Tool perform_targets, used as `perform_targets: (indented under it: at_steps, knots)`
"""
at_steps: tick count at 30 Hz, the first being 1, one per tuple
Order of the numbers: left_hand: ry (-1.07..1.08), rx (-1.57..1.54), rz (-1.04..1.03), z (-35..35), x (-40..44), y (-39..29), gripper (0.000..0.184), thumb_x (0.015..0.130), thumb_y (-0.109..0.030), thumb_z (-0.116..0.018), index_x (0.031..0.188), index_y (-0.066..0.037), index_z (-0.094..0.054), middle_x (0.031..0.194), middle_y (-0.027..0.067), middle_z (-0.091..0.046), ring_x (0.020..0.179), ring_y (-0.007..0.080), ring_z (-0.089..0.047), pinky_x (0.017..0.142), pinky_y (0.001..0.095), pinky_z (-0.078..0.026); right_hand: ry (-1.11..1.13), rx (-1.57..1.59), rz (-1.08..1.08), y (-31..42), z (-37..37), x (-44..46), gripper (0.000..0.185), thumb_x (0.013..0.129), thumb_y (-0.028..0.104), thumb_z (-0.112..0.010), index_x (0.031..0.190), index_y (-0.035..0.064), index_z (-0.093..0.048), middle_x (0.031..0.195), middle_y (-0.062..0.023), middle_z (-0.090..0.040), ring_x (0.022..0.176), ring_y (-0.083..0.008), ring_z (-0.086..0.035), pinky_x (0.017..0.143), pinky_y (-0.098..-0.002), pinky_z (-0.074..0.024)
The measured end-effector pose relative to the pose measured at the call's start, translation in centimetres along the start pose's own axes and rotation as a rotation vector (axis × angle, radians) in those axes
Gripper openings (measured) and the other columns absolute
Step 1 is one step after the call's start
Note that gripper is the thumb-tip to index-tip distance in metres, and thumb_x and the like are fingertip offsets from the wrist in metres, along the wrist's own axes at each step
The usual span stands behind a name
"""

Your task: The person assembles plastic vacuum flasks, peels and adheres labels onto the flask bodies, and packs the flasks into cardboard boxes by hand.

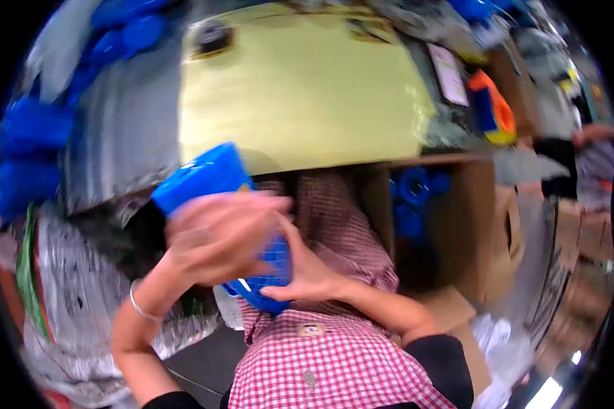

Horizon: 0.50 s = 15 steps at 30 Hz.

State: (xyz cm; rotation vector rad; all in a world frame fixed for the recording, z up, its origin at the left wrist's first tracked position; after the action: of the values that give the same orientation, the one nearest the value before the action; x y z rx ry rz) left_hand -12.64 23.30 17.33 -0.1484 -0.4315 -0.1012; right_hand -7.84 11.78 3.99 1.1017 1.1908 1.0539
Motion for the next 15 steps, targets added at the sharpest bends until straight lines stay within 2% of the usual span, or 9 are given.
perform_targets:
  at_steps: [1, 2, 3, 5, 6, 8, 10, 13, 15]
  knots:
    - [-0.230, -0.034, 0.233, 1.5, -3.2, 1.2, 0.049, 0.097, -0.039, -0.065, 0.126, -0.001, -0.054, 0.127, 0.0138, -0.055, 0.116, 0.0265, -0.059, 0.101, 0.0399, -0.047, 0.004, 0.239, -0.089, -0.1, 0.4, -0.6, 0.131, 0.071, 0.030, -0.089, 0.160, 0.0096, 0.005, 0.155, -0.0283, -0.029, 0.143, -0.0389, -0.036, 0.121, -0.0456, -0.0288]
    - [-0.604, 0.083, 0.505, 2.3, -7.0, 1.1, 0.045, 0.102, -0.040, -0.061, 0.123, -0.002, -0.049, 0.117, 0.0120, -0.053, 0.108, 0.0257, -0.058, 0.096, 0.0400, -0.047, -0.039, 0.153, -0.079, 0.7, 1.7, -1.6, 0.132, 0.070, 0.030, -0.090, 0.160, 0.0103, 0.005, 0.155, -0.0283, -0.028, 0.145, -0.0388, -0.034, 0.122, -0.0460, -0.0269]
    - [-0.702, -0.219, 0.727, 1.2, -8.3, 0.6, 0.048, 0.103, -0.046, -0.057, 0.121, -0.003, -0.045, 0.116, 0.0100, -0.050, 0.108, 0.0228, -0.053, 0.099, 0.0383, -0.042, -0.074, 0.151, -0.023, 1.1, 2.8, -2.6, 0.132, 0.070, 0.030, -0.090, 0.160, 0.0108, 0.005, 0.156, -0.0278, -0.028, 0.146, -0.0384, -0.032, 0.122, -0.0466, -0.0261]
    - [-0.502, -0.644, 1.147, -4.9, -12.3, -1.5, 0.048, 0.106, -0.049, -0.046, 0.114, -0.002, -0.049, 0.115, 0.0062, -0.049, 0.109, 0.0180, -0.050, 0.101, 0.0356, -0.039, -0.154, 0.142, 0.036, 2.1, 5.1, -4.8, 0.133, 0.069, 0.030, -0.091, 0.160, 0.0113, 0.004, 0.157, -0.0273, -0.028, 0.147, -0.0379, -0.030, 0.122, -0.0471, -0.0253]
    - [-0.493, -0.666, 1.129, -5.5, -11.1, -2.9, 0.048, 0.106, -0.049, -0.046, 0.114, -0.002, -0.049, 0.115, 0.0062, -0.049, 0.109, 0.0180, -0.050, 0.101, 0.0356, -0.039, -0.207, 0.127, 0.057, 2.9, 6.6, -6.0, 0.130, 0.069, 0.030, -0.091, 0.161, 0.0103, 0.000, 0.158, -0.0265, -0.028, 0.148, -0.0375, -0.029, 0.122, -0.0474, -0.0244]
    - [-0.523, -1.005, 1.288, -8.0, -8.1, -5.5, 0.040, 0.106, -0.046, -0.048, 0.106, -0.007, -0.058, 0.089, -0.0034, -0.053, 0.080, 0.0080, -0.050, 0.072, 0.0247, -0.039, -0.256, 0.107, 0.081, 4.1, 8.8, -9.1, 0.128, 0.069, 0.031, -0.091, 0.161, 0.0092, -0.004, 0.158, -0.0257, -0.028, 0.149, -0.0371, -0.028, 0.123, -0.0477, -0.0236]
    - [-0.568, -1.243, 1.456, -9.5, -2.5, -8.3, 0.036, 0.105, -0.045, -0.051, 0.101, -0.011, -0.062, 0.074, -0.0091, -0.053, 0.061, 0.0032, -0.047, 0.054, 0.0194, -0.034, -0.523, 0.034, 0.060, 4.6, 12.4, -14.3, 0.119, 0.071, 0.042, -0.088, 0.160, 0.0065, -0.017, 0.159, -0.0243, -0.029, 0.148, -0.0362, -0.031, 0.122, -0.0475, -0.0253]
    - [-0.243, -2.042, 1.431, -13.6, 5.8, -15.8, 0.038, 0.106, -0.046, -0.049, 0.109, -0.010, -0.062, 0.099, 0.0018, -0.066, 0.089, 0.0139, -0.061, 0.077, 0.0317, -0.051, -0.802, -0.434, 0.124, 10.2, 17.1, -25.6, 0.110, 0.071, 0.058, -0.081, 0.154, 0.0050, -0.033, 0.157, -0.0215, -0.034, 0.144, -0.0347, -0.037, 0.118, -0.0467, -0.0313]
    - [0.099, -2.330, 1.202, -15.0, 9.7, -22.7, 0.041, 0.107, -0.046, -0.046, 0.109, -0.008, -0.061, 0.098, 0.0047, -0.065, 0.090, 0.0168, -0.061, 0.079, 0.0349, -0.051, -1.007, -0.728, 0.081, 15.2, 17.4, -31.8, 0.103, 0.071, 0.058, -0.081, 0.150, 0.0078, -0.040, 0.152, -0.0200, -0.041, 0.139, -0.0360, -0.044, 0.114, -0.0477, -0.0363]
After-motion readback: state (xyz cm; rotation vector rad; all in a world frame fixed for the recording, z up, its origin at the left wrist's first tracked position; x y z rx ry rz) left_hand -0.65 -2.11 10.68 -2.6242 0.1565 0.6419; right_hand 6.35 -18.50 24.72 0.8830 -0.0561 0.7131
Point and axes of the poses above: each hand's wrist, its own x-axis towards the middle knuckle, its own z-axis out of the back of the hand, y = z × x, the point moved 8 cm from there along x, towards the middle knuckle
